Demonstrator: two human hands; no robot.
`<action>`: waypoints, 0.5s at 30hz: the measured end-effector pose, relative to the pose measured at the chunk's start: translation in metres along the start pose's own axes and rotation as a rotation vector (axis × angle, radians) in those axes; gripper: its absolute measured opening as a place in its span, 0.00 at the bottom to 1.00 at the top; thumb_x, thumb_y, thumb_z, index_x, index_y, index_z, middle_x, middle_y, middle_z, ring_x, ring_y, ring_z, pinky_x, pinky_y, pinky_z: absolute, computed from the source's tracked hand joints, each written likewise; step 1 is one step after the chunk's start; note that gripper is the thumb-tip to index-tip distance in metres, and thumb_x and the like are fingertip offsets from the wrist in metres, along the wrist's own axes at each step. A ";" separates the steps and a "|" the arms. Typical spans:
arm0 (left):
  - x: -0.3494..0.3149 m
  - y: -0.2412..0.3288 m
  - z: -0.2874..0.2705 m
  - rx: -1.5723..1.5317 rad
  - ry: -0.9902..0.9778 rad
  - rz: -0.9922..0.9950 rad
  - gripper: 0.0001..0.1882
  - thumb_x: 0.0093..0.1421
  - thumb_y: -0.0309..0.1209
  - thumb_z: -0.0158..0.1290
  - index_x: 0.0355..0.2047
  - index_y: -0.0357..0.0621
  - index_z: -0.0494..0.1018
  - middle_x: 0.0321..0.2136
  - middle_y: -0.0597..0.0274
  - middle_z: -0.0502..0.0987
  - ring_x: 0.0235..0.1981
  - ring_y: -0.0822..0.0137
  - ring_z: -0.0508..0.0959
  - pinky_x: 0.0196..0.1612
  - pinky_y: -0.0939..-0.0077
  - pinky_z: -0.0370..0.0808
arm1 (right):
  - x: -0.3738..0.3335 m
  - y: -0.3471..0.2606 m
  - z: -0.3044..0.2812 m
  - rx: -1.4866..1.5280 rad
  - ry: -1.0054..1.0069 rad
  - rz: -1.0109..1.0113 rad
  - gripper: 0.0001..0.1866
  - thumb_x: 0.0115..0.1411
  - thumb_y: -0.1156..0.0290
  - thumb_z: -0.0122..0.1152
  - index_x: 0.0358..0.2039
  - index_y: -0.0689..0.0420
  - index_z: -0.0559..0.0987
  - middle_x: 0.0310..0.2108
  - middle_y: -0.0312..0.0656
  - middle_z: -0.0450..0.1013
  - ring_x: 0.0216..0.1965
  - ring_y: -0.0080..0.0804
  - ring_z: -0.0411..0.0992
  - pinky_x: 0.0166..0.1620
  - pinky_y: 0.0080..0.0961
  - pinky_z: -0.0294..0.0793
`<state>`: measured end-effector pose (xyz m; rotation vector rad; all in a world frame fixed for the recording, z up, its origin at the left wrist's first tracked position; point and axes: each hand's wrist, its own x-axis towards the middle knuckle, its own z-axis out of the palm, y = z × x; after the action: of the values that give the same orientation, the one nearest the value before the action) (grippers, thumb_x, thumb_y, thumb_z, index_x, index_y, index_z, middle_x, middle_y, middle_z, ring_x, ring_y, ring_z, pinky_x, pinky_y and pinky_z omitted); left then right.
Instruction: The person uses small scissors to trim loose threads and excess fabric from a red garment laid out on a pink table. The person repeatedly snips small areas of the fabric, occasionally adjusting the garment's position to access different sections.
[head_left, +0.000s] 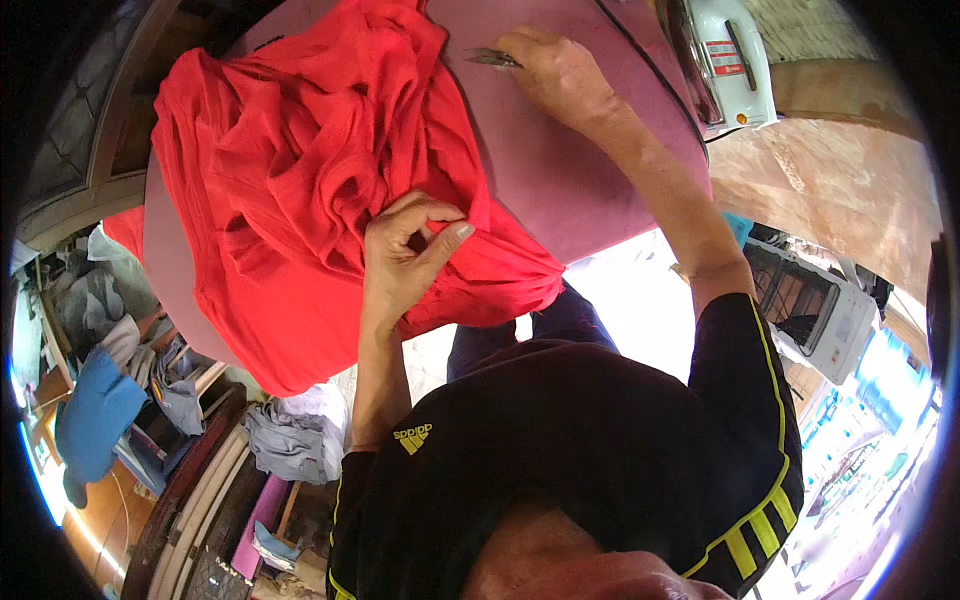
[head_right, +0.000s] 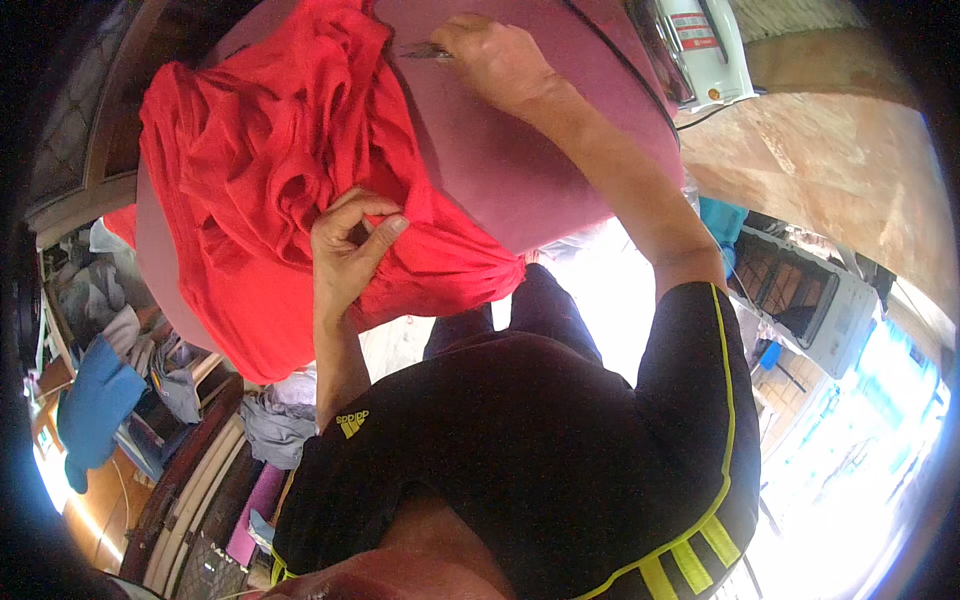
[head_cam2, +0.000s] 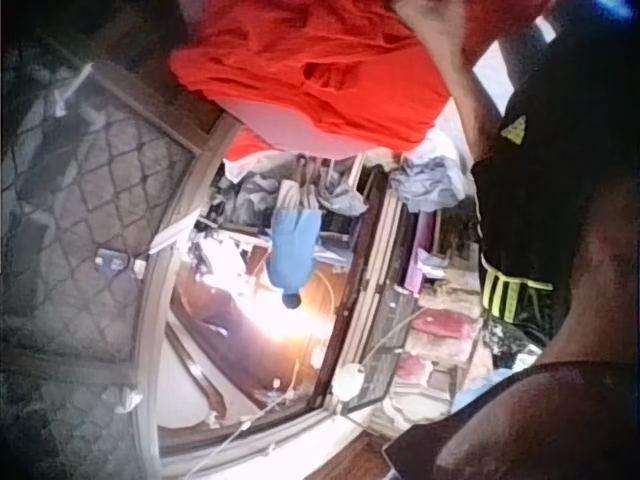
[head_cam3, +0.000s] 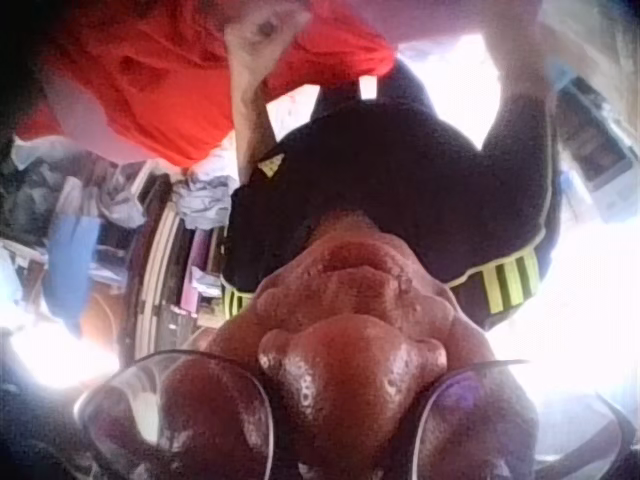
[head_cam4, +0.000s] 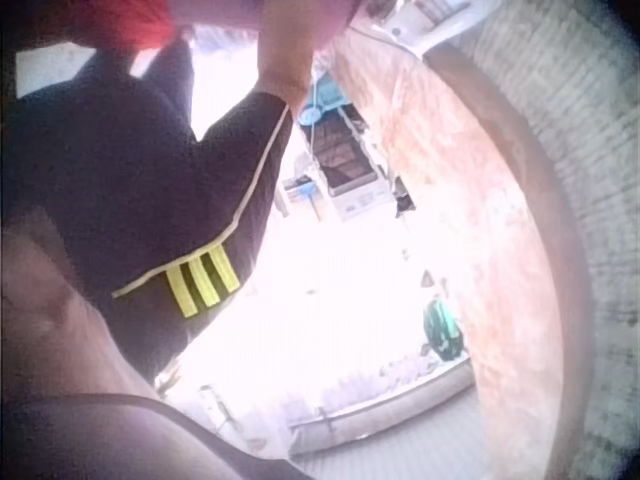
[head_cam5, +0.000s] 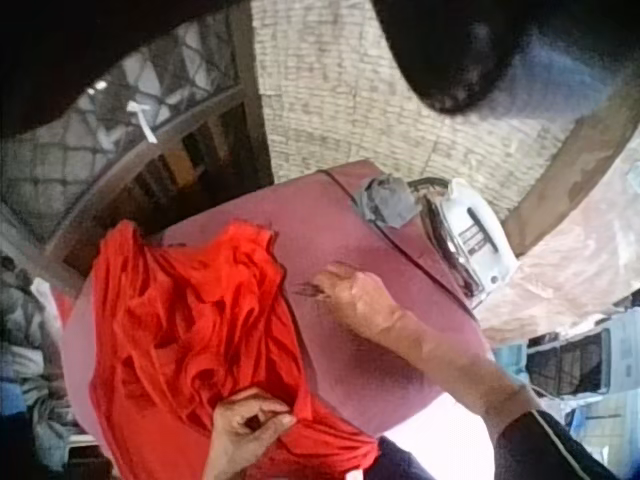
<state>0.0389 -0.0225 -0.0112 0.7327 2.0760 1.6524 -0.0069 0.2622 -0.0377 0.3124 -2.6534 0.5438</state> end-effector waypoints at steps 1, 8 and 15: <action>0.000 -0.001 0.001 0.006 0.009 -0.002 0.06 0.55 0.22 0.66 0.33 0.38 0.81 0.27 0.66 0.77 0.24 0.79 0.70 0.28 0.84 0.64 | -0.003 -0.001 -0.002 0.008 -0.040 0.025 0.09 0.59 0.68 0.60 0.39 0.56 0.77 0.35 0.45 0.75 0.37 0.52 0.77 0.39 0.44 0.78; -0.003 -0.012 0.002 0.013 0.074 0.067 0.05 0.56 0.23 0.65 0.33 0.38 0.81 0.27 0.68 0.77 0.25 0.81 0.69 0.28 0.84 0.63 | -0.117 -0.013 -0.091 0.447 -0.611 0.013 0.10 0.62 0.65 0.60 0.37 0.58 0.79 0.32 0.45 0.74 0.33 0.45 0.74 0.36 0.37 0.72; -0.003 -0.010 0.004 0.001 0.086 0.056 0.08 0.54 0.20 0.66 0.35 0.38 0.80 0.28 0.72 0.74 0.23 0.83 0.64 0.26 0.86 0.60 | -0.250 -0.038 -0.172 0.365 -1.074 0.536 0.22 0.54 0.57 0.71 0.47 0.54 0.81 0.37 0.44 0.80 0.42 0.42 0.79 0.47 0.39 0.76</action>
<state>0.0423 -0.0232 -0.0220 0.7387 2.1332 1.7417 0.2865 0.3336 0.0100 -0.0620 -3.6836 1.3398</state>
